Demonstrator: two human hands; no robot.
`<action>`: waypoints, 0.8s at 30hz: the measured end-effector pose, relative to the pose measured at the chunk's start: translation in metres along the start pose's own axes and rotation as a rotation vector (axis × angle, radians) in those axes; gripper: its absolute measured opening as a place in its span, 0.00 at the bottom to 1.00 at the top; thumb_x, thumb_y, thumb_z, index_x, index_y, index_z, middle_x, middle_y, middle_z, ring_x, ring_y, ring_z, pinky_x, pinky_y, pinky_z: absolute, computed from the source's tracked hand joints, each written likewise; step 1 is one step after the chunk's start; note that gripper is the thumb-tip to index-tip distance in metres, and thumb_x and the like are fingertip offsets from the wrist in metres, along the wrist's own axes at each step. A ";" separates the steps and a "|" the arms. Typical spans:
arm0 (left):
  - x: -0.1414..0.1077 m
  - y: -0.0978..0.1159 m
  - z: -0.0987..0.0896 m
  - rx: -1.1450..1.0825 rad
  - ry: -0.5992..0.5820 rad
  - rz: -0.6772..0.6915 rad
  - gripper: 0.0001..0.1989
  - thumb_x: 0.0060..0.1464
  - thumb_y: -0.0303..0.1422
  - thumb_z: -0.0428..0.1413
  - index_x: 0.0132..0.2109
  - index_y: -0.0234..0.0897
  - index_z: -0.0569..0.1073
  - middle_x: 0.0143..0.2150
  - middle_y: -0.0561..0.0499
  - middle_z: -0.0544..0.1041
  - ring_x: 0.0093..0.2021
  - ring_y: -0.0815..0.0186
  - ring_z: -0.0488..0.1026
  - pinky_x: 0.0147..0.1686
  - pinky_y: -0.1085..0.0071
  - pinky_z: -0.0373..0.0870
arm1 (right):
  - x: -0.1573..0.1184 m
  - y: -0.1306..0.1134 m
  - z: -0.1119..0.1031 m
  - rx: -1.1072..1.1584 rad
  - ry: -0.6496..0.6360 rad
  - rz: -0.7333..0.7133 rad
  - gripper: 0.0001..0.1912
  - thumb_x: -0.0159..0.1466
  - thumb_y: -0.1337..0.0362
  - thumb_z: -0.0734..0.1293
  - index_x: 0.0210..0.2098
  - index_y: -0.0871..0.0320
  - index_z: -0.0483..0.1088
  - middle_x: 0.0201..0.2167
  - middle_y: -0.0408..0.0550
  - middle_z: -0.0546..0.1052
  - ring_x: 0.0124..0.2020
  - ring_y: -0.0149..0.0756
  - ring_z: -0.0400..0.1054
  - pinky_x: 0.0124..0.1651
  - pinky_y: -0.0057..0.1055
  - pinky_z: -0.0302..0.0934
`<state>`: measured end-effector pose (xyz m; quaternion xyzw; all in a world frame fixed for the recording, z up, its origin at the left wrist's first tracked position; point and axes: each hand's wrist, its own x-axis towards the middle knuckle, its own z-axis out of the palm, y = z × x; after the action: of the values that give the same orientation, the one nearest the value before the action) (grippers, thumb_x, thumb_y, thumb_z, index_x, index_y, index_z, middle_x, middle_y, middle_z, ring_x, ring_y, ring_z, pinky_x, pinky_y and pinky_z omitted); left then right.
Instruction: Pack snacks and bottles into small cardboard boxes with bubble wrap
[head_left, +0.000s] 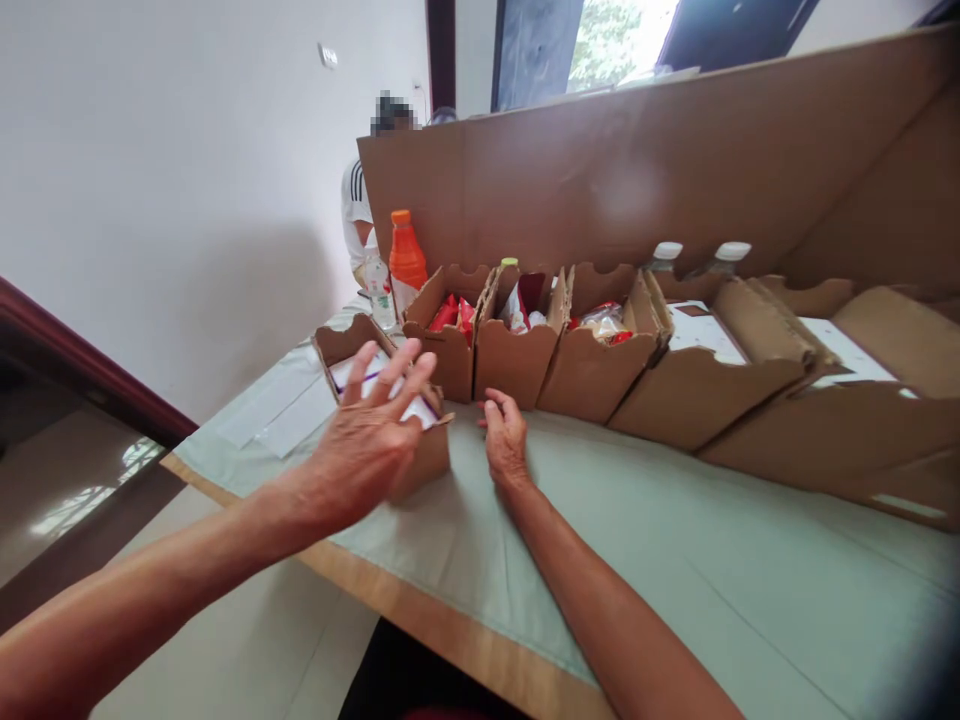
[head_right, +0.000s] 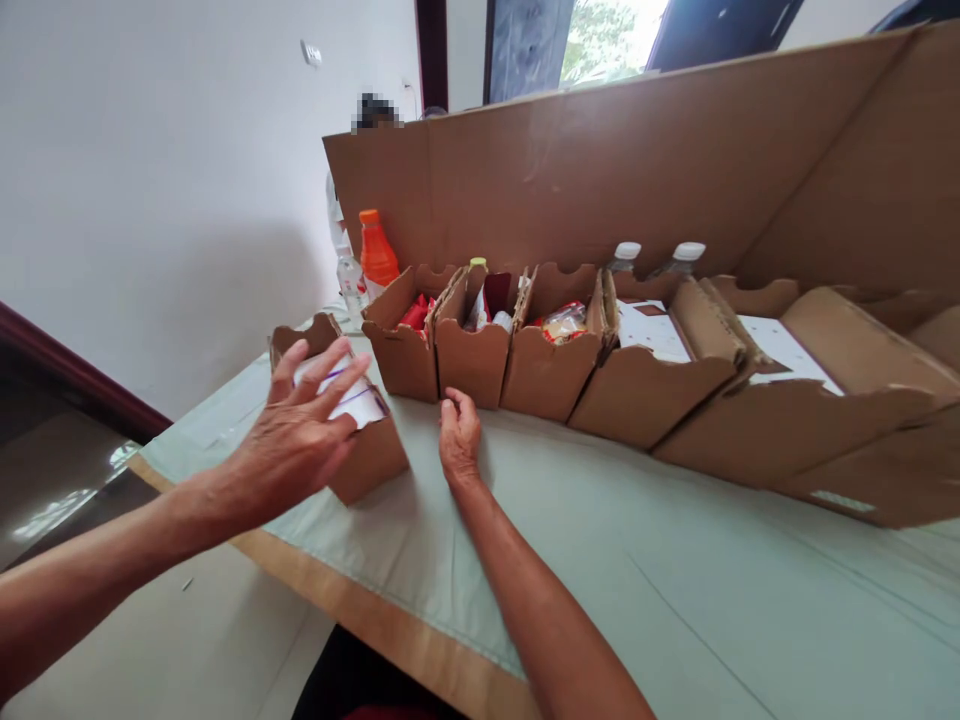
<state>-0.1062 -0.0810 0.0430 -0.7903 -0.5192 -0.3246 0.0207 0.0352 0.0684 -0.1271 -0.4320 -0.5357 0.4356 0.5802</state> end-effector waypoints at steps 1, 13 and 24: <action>0.003 0.019 0.005 -0.017 -0.011 0.033 0.13 0.51 0.19 0.55 0.28 0.44 0.74 0.68 0.55 0.72 0.76 0.49 0.53 0.75 0.40 0.28 | -0.001 -0.006 -0.006 0.001 -0.008 -0.004 0.27 0.62 0.46 0.60 0.51 0.58 0.72 0.50 0.57 0.78 0.47 0.46 0.73 0.43 0.41 0.70; -0.063 -0.067 -0.029 -0.416 0.656 -0.740 0.27 0.61 0.54 0.56 0.59 0.43 0.73 0.66 0.51 0.74 0.70 0.46 0.64 0.70 0.42 0.57 | -0.109 -0.070 -0.108 -0.131 -0.273 0.105 0.24 0.67 0.47 0.67 0.58 0.51 0.73 0.57 0.55 0.77 0.58 0.51 0.71 0.59 0.53 0.68; -0.044 -0.030 0.098 -0.984 0.364 -0.745 0.31 0.65 0.59 0.42 0.60 0.48 0.74 0.65 0.46 0.75 0.70 0.50 0.65 0.64 0.46 0.68 | -0.096 -0.051 -0.127 -0.265 0.023 -0.115 0.29 0.74 0.42 0.55 0.63 0.49 0.70 0.59 0.53 0.76 0.60 0.54 0.69 0.64 0.53 0.64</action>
<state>-0.0941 -0.0663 -0.0668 -0.4065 -0.5376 -0.6391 -0.3706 0.1600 -0.0419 -0.1085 -0.4783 -0.6059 0.3221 0.5481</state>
